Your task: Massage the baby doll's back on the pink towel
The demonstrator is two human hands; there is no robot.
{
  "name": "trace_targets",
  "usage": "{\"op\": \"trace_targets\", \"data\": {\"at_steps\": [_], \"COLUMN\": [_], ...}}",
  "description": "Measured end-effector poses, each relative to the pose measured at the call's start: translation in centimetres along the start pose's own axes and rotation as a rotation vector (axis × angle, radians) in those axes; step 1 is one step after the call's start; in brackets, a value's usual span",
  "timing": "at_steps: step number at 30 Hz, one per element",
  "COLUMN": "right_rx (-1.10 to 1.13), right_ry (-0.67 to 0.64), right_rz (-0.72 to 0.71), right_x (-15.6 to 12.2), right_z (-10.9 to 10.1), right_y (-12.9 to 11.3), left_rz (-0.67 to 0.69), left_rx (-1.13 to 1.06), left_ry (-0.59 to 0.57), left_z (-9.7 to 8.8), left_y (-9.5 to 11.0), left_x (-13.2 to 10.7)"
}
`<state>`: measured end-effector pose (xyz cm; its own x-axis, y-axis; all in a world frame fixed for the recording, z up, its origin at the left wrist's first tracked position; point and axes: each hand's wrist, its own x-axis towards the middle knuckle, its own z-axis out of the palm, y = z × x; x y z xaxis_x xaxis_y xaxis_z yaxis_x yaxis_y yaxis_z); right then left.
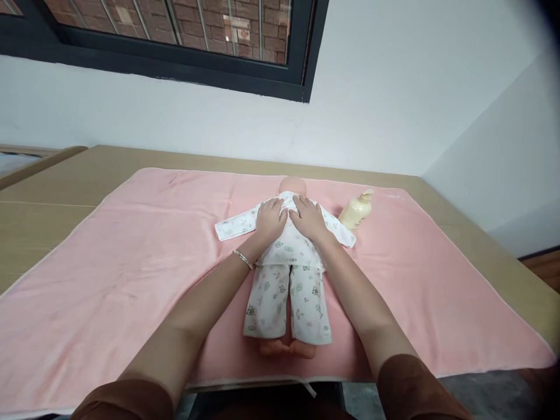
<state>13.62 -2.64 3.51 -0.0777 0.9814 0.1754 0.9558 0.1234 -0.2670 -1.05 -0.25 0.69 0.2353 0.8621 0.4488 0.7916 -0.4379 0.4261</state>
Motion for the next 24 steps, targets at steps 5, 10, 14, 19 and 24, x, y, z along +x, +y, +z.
{"op": "trace_targets", "data": {"at_steps": [5,10,14,19,24], "right_rx": [-0.097,-0.179,-0.114,0.051,0.039], "right_ry": [0.037,0.078,0.036,-0.043,-0.027], "right_rz": [0.033,0.081,0.070,0.083,0.047], "right_x": [-0.8,-2.2,-2.3,-0.6,0.0], "right_z": [-0.5,-1.0,-1.7,-1.6,-0.7], "right_y": [-1.7,-3.7,-3.4,-0.5,0.2], "left_rz": [0.062,0.062,0.109,0.142,0.055], "left_rx": [0.093,0.241,0.252,0.048,0.013], "left_ry": [0.046,0.067,0.052,0.072,0.047], "left_z": [0.0,-0.4,-0.7,0.3,0.8], "left_y": [0.3,1.3,1.6,0.3,-0.3], "left_x": [-0.2,-1.0,-1.0,-0.3,0.0]}}
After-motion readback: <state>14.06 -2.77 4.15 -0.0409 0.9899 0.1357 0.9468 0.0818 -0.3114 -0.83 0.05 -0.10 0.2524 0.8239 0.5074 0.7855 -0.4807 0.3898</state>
